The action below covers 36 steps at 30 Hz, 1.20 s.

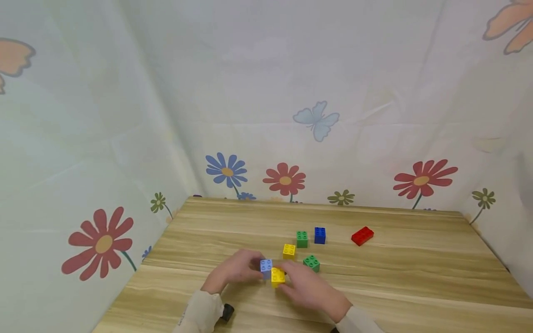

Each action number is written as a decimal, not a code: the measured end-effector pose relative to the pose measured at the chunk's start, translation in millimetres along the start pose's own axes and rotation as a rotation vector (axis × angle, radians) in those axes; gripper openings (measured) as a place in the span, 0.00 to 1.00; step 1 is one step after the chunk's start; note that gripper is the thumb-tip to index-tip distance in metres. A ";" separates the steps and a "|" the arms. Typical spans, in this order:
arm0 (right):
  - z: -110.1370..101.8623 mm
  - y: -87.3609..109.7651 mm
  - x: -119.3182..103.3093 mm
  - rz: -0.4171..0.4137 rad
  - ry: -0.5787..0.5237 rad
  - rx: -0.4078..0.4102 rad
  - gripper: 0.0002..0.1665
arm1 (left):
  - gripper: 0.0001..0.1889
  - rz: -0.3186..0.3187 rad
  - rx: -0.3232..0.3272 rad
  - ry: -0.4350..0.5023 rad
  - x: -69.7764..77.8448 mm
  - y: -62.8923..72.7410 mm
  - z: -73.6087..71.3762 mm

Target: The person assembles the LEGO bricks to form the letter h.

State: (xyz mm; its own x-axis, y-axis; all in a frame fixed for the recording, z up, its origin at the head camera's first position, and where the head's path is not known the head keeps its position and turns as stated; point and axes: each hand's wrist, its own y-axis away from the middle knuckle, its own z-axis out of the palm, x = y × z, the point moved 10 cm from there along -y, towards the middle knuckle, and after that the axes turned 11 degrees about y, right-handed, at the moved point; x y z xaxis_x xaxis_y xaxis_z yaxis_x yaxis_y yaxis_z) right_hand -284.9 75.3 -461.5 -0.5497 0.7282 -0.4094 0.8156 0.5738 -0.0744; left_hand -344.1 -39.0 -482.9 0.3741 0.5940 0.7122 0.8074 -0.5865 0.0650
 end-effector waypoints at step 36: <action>-2.2 -38.7 -8.4 -0.007 -0.022 0.144 0.23 | 0.13 0.035 -0.020 -0.055 0.2 -6.1 5.6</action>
State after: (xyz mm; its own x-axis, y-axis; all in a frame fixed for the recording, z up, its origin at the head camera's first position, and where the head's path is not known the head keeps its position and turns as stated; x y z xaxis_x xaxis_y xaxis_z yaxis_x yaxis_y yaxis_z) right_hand -312.3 47.8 -453.2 -0.5524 0.7152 -0.4281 0.8303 0.5176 -0.2066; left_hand -346.4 -32.3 -487.1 0.4274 0.6018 0.6746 0.7841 -0.6182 0.0547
